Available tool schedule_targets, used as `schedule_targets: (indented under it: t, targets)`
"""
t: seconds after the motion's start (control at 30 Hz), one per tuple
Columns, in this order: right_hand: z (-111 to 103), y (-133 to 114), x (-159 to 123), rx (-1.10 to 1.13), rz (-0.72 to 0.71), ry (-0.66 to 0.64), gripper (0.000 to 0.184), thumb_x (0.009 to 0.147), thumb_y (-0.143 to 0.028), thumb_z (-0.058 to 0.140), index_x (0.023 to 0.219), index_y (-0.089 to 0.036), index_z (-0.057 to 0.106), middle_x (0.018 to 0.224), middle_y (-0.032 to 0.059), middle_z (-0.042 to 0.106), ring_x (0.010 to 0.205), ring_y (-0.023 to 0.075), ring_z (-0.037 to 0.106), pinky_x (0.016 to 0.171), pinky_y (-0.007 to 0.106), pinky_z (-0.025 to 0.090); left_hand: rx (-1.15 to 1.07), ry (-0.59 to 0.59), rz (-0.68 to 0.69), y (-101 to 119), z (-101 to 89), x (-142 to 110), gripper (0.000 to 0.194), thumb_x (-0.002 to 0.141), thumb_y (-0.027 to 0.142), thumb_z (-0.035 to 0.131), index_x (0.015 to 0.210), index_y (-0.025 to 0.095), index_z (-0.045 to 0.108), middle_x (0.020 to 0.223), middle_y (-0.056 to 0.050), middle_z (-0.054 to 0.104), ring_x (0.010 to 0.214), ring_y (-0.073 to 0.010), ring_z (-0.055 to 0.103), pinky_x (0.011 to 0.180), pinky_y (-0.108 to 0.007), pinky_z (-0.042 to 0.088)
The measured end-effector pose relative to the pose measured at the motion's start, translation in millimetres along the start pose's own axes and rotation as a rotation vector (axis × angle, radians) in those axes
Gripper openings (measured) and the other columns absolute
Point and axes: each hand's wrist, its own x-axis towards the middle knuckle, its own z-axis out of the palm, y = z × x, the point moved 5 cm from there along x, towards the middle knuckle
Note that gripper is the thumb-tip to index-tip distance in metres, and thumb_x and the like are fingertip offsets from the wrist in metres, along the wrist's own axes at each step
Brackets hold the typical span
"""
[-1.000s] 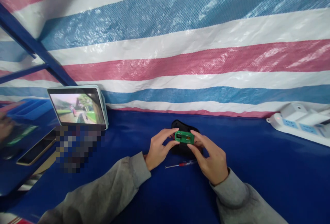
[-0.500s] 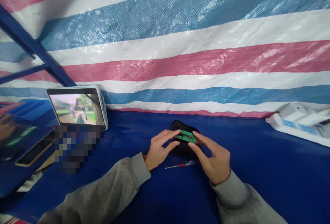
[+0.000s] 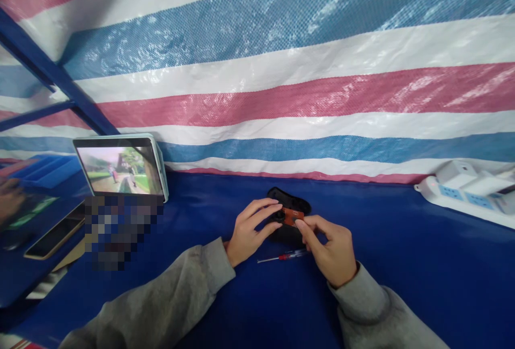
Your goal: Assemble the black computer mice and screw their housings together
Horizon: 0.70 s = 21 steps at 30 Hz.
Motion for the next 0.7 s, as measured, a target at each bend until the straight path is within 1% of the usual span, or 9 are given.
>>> schedule_targets:
  t: [0.07, 0.17, 0.3, 0.4, 0.53, 0.63, 0.7]
  targets:
    - [2, 1, 1, -0.008, -0.001, -0.014, 0.030, 0.091, -0.035, 0.061, 0.065, -0.021, 0.065, 0.046, -0.0073, 0.056, 0.040, 0.0064, 0.052, 0.049, 0.020, 0.042, 0.079, -0.025, 0.029, 2, 0.2, 1, 0.030, 0.097, 0.031, 0.063, 0.126, 0.022, 0.064, 0.122, -0.009, 0.069, 0.108, -0.0227, 0.065, 0.092, -0.040, 0.053]
    - [3, 1, 1, -0.047, -0.024, -0.027, 0.032, 0.092, -0.037, 0.059, 0.064, -0.021, 0.065, 0.046, -0.0071, 0.055, 0.040, 0.0062, 0.051, 0.049, 0.020, 0.040, 0.170, -0.057, 0.048, 4, -0.3, 1, 0.025, 0.098, 0.030, 0.061, 0.121, 0.021, 0.064, 0.117, -0.008, 0.071, 0.105, -0.0224, 0.066, 0.087, -0.038, 0.052]
    - [-4, 1, 1, -0.150, -0.038, 0.090, 0.040, 0.095, -0.038, 0.053, 0.061, -0.021, 0.065, 0.047, -0.0058, 0.054, 0.041, 0.0060, 0.051, 0.051, 0.020, 0.040, 0.241, -0.090, 0.025, 5, -2.5, 1, 0.022, 0.097, 0.031, 0.059, 0.114, 0.018, 0.066, 0.110, -0.009, 0.073, 0.100, -0.0235, 0.066, 0.084, -0.039, 0.049]
    - [-10, 6, 0, -0.205, -0.001, 0.160, 0.037, 0.095, -0.040, 0.052, 0.069, -0.021, 0.071, 0.049, -0.0054, 0.056, 0.043, 0.0067, 0.052, 0.051, 0.020, 0.041, 0.286, -0.174, 0.017, 4, -0.1, -1, 0.019, 0.092, 0.025, 0.059, 0.108, 0.017, 0.066, 0.104, -0.009, 0.073, 0.095, -0.0240, 0.066, 0.081, -0.040, 0.047]
    - [-10, 9, 1, -0.221, 0.021, 0.156, 0.041, 0.095, -0.044, 0.051, 0.068, -0.021, 0.071, 0.048, -0.0049, 0.056, 0.042, 0.0072, 0.052, 0.050, 0.020, 0.041, 0.344, -0.275, -0.012, 2, 5.4, -4, 0.017, 0.086, 0.021, 0.060, 0.100, 0.016, 0.066, 0.095, -0.008, 0.073, 0.087, -0.0239, 0.065, 0.078, -0.040, 0.043]
    - [-9, 9, 1, -0.216, 0.028, 0.146, 0.043, 0.095, -0.046, 0.050, 0.066, -0.021, 0.070, 0.047, -0.0045, 0.055, 0.041, 0.0079, 0.052, 0.050, 0.021, 0.041, 0.357, -0.291, -0.036, 2, 7.0, -5, 0.019, 0.084, 0.021, 0.059, 0.101, 0.016, 0.066, 0.094, -0.009, 0.073, 0.086, -0.0239, 0.065, 0.078, -0.040, 0.042]
    - [-8, 10, 1, -0.213, 0.033, 0.143, 0.043, 0.095, -0.046, 0.050, 0.067, -0.021, 0.070, 0.047, -0.0045, 0.055, 0.041, 0.0080, 0.051, 0.050, 0.021, 0.041, 0.350, -0.288, -0.021, 3, 7.2, -5, 0.019, 0.084, 0.021, 0.059, 0.101, 0.015, 0.066, 0.095, -0.009, 0.073, 0.085, -0.0236, 0.065, 0.078, -0.040, 0.042]
